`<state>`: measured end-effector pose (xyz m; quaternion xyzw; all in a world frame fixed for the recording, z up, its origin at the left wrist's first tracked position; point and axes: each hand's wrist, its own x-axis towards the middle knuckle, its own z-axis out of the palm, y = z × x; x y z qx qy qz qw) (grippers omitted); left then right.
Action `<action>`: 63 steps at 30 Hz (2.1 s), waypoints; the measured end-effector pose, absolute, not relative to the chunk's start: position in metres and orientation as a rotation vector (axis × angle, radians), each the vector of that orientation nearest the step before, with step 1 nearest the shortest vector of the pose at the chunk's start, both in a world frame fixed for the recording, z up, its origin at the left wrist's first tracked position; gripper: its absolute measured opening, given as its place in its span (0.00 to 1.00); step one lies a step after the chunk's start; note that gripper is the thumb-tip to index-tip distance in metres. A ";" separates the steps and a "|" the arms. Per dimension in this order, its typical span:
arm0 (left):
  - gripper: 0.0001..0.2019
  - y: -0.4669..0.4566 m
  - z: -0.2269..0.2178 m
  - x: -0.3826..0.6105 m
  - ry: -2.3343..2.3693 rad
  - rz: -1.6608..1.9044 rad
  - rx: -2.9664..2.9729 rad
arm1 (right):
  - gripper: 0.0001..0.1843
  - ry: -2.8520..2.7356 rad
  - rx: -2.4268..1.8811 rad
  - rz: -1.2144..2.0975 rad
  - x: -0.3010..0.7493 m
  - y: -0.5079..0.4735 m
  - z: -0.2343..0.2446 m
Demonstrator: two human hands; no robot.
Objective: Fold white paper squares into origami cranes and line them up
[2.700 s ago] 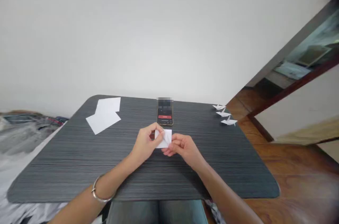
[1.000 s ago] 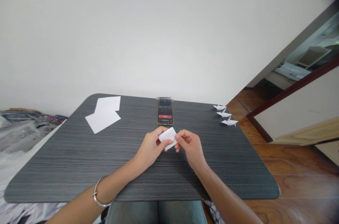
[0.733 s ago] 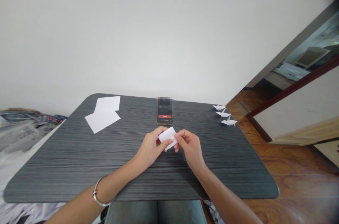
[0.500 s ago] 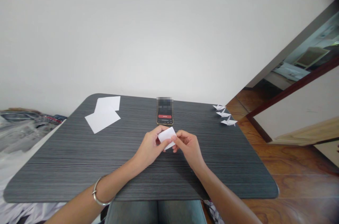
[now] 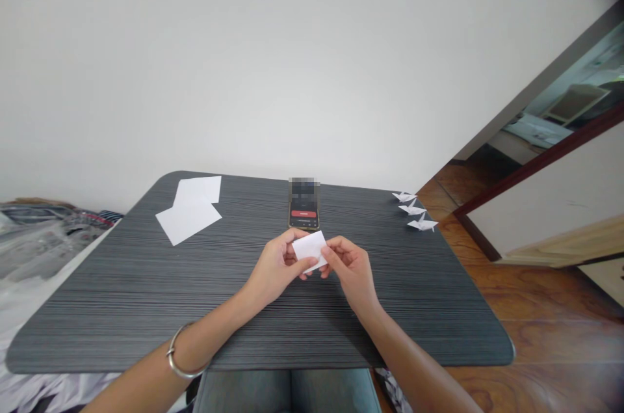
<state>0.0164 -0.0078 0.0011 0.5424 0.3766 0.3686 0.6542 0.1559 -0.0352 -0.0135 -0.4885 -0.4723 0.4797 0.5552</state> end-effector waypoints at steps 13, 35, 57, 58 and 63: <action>0.16 -0.007 -0.001 0.018 0.792 0.790 1.222 | 0.16 -1.171 -1.209 1.160 0.155 -0.036 -0.015; 0.11 -0.005 -0.007 0.017 0.800 0.724 1.204 | 0.16 -1.225 -1.188 1.149 0.157 -0.035 -0.017; 0.18 -0.002 -0.002 0.007 0.676 0.785 1.187 | 0.15 -0.998 -1.052 1.135 0.157 -0.032 -0.029; 0.18 -0.001 -0.002 0.007 0.703 0.815 1.204 | 0.15 -1.014 -1.048 1.151 0.156 -0.032 -0.029; 0.13 0.002 -0.002 0.004 0.819 1.064 1.359 | 0.11 -1.152 -1.050 1.232 0.153 -0.034 -0.022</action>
